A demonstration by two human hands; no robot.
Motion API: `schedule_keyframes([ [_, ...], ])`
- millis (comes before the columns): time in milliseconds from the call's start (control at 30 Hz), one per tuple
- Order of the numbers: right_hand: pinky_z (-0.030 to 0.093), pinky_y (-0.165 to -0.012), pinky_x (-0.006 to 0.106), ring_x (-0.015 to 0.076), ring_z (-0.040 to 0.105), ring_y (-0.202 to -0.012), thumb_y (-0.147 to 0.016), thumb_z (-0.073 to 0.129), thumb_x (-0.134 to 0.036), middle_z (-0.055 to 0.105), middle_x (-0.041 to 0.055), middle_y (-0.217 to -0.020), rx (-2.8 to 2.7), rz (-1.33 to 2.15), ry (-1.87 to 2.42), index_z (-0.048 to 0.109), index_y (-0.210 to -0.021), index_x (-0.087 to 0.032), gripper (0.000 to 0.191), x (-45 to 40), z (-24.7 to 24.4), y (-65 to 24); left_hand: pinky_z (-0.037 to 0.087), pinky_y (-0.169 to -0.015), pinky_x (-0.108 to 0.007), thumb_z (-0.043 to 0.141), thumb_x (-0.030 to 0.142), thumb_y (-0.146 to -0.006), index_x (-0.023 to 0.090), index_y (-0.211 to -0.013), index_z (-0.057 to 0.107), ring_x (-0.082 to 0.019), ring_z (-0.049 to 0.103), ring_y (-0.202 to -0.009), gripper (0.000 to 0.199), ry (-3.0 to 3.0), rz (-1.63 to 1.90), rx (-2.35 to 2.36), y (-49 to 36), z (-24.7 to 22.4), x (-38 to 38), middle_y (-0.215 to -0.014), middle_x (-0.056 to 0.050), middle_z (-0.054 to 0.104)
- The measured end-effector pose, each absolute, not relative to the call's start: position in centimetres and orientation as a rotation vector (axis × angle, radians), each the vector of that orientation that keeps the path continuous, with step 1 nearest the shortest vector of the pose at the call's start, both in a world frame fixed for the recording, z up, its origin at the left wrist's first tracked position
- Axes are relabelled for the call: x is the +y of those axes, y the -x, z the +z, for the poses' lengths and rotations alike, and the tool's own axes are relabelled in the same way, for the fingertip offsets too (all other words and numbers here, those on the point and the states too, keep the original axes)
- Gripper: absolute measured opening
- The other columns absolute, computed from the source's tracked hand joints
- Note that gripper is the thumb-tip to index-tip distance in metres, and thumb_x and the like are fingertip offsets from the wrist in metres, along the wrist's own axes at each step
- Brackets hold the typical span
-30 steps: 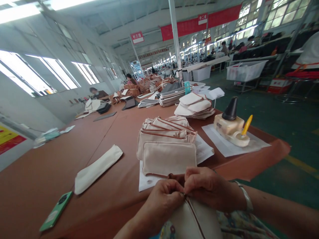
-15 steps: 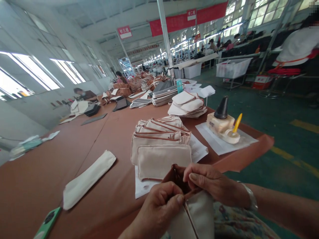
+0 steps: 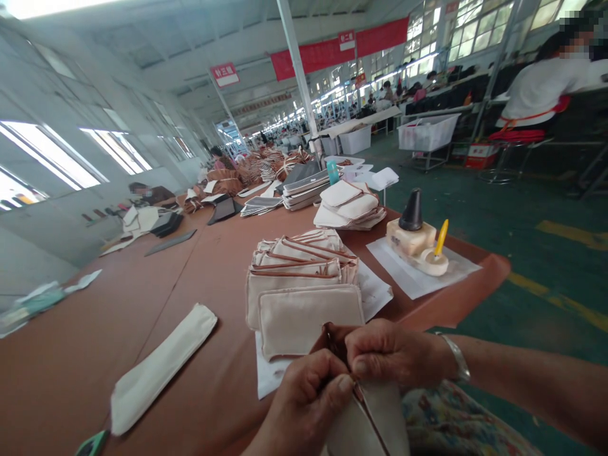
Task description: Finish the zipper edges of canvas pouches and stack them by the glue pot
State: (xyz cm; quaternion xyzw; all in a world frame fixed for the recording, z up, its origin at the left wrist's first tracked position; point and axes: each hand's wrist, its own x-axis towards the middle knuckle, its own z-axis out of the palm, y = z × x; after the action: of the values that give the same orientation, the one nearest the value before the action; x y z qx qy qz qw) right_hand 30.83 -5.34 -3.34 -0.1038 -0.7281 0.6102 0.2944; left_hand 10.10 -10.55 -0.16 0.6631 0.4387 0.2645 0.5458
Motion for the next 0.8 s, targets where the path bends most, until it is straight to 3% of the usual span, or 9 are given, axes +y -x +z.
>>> schedule_keyframes([
  [67,0.038,-0.064,0.023,0.0127,0.046,-0.074,-0.094,0.055,-0.046,0.052,0.0016,-0.081,-1.974,1.646,0.25,0.057,-0.079,-0.013,0.037,-4.9,-2.9,-31.0,0.029,-0.056,-0.022,0.063,0.051,-0.085,0.014,-0.076,0.06,-0.011,0.04,-0.065,0.039,-1.558,0.553,1.039,-9.7,0.8,-10.3,-0.07,0.0,0.048],
  [200,0.034,-0.057,0.02,0.0097,0.043,-0.064,-0.09,0.063,-0.041,0.051,-0.0005,-0.072,-1.944,1.702,0.225,0.059,-0.077,-0.011,0.033,-4.5,-2.1,-31.2,0.024,-0.055,-0.022,0.081,0.053,-0.066,0.013,-0.089,0.065,-0.01,0.037,-0.065,0.049,-1.282,0.369,0.912,-8.3,2.1,-9.9,-0.073,0.001,0.048],
  [367,0.03,-0.053,0.02,0.0084,0.041,-0.061,-0.089,0.066,-0.04,0.052,-0.0005,-0.069,-1.841,1.828,0.245,0.059,-0.074,-0.009,0.034,-4.3,-2.5,-30.8,0.021,-0.053,-0.025,0.065,0.054,-0.081,0.01,-0.079,0.067,-0.009,0.03,-0.057,0.045,-1.177,0.444,0.995,-7.7,0.8,-9.6,-0.063,0.002,0.041],
  [500,0.03,-0.055,0.021,0.0096,0.043,-0.063,-0.087,0.067,-0.041,0.055,0.0015,-0.07,-1.746,1.929,0.253,0.06,-0.075,-0.009,0.035,-4.4,-3.0,-30.1,0.018,-0.05,-0.025,0.073,0.05,-0.07,0.012,-0.067,0.062,-0.008,0.027,-0.052,0.04,-1.101,0.542,1.112,-8.9,-0.2,-9.8,-0.056,0.003,0.04],
  [800,0.026,-0.053,0.02,0.0081,0.039,-0.059,-0.083,0.071,-0.041,0.053,-0.0005,-0.067,-1.677,2.005,0.339,0.058,-0.073,-0.01,0.036,-4.9,-3.8,-30.1,0.02,-0.048,-0.022,0.064,0.018,-0.054,0.013,-0.061,0.064,-0.007,0.033,-0.048,0.008,-1.052,0.646,1.114,-9.3,-0.3,-10.5,-0.051,0.003,0.048],
])
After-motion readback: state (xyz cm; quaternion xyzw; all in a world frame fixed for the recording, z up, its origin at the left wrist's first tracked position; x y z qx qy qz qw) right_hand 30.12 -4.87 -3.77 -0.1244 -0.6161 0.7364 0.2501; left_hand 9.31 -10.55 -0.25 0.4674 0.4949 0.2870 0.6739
